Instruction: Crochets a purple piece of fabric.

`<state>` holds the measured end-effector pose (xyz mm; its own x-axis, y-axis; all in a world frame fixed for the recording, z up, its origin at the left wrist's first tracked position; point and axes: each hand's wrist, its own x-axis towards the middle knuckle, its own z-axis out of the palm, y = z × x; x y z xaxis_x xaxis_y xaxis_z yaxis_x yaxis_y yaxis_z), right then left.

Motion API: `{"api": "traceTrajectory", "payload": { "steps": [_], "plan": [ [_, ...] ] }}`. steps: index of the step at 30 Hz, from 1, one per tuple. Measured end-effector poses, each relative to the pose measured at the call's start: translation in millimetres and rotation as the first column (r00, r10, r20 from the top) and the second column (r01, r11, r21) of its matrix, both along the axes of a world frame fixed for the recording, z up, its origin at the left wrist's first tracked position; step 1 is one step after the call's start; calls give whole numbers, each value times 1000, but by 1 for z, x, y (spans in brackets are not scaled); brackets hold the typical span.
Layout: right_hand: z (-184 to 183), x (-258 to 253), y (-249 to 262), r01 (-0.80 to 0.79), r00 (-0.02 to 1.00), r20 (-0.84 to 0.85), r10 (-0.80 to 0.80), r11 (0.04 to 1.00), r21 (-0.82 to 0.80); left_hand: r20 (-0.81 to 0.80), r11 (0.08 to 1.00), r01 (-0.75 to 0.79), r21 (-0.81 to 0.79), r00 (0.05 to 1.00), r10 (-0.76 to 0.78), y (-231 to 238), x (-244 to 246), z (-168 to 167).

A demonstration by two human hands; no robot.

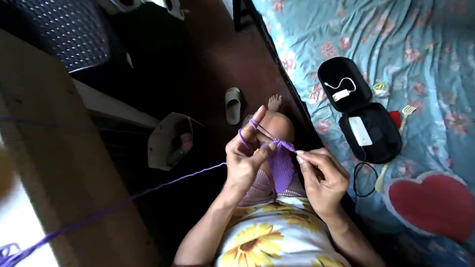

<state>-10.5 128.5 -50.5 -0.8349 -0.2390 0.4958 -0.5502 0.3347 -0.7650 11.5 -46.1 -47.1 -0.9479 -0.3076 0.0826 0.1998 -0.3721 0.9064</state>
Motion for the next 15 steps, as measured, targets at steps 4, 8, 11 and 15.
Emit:
{"api": "traceTrajectory", "payload": {
  "steps": [4,8,11,15],
  "plan": [
    [-2,0,-2,58,976,-216,-29,990,128,42,996,80,44,996,-82,-11,1,6],
    [-2,-2,2,56,959,-283,3,978,201,75,978,175,113,980,-184,-24,-1,7],
    [-1,-1,4,21,961,-274,40,977,214,98,949,247,194,958,-269,-32,-1,6],
    [1,0,7,-16,968,-243,69,977,211,72,906,328,267,931,-358,-41,-2,-1]
  ]
}}
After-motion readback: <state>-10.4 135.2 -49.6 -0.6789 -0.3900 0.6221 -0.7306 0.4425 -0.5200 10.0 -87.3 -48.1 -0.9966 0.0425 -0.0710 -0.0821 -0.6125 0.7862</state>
